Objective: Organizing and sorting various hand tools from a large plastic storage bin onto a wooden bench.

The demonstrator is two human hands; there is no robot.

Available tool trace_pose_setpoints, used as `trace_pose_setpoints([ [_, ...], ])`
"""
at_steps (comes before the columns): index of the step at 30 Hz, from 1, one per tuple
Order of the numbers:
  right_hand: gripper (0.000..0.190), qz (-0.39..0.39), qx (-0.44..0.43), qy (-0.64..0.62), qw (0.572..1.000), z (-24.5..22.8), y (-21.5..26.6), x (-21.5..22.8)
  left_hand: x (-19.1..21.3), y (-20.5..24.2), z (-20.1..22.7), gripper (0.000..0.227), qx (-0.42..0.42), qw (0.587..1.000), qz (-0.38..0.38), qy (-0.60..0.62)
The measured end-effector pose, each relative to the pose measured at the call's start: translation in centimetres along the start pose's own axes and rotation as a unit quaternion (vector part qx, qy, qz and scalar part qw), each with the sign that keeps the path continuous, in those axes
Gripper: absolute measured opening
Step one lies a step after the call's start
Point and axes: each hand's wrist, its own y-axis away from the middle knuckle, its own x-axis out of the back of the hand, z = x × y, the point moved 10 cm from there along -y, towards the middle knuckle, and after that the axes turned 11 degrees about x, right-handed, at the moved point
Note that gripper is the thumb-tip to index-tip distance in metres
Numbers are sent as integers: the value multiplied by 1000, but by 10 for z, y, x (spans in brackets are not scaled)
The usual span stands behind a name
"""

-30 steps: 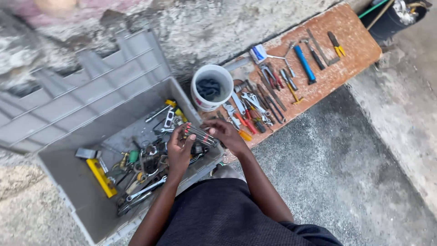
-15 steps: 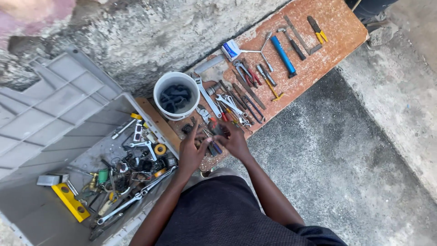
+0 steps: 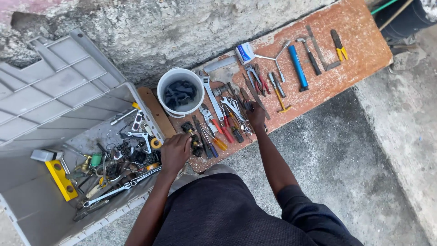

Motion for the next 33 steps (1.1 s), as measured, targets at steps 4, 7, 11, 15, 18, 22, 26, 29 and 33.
trace_pose_setpoints([
  [4, 43, -6, 12, 2, 1000, 12, -13, -35, 6, -1, 4, 18, -9, 1000, 22, -12],
  [7, 46, 22, 38, -1, 999, 13, -14, -39, 0, 0, 0, 18, -19, 999, 39, -12],
  [11, 47, 67, 43, -37, 996, 20, -1, -35, -14, 7, -7, 16, -42, 997, 63, -28],
  [15, 44, 105, 3, -21, 994, 109, -4, -60, -23, 11, -11, 16, -57, 997, 52, 9],
  [18, 42, 117, -66, -28, 991, 161, -1, -64, 18, 9, 9, 14, -68, 990, 6, 123],
  [22, 39, 173, -95, 33, 980, 132, 26, -38, 40, 23, -34, 14, 44, 934, -36, 353],
  [26, 19, 265, 33, -14, 964, -17, 70, -7, 70, 48, -128, 11, 176, 916, 40, 359],
  [29, 20, 257, 89, -119, 955, -138, 114, -7, 90, 69, -219, 11, 263, 900, 114, 329],
  [33, 12, 201, 116, -198, 952, -295, 165, -15, 116, 82, -309, 9, 359, 886, 170, 240],
])
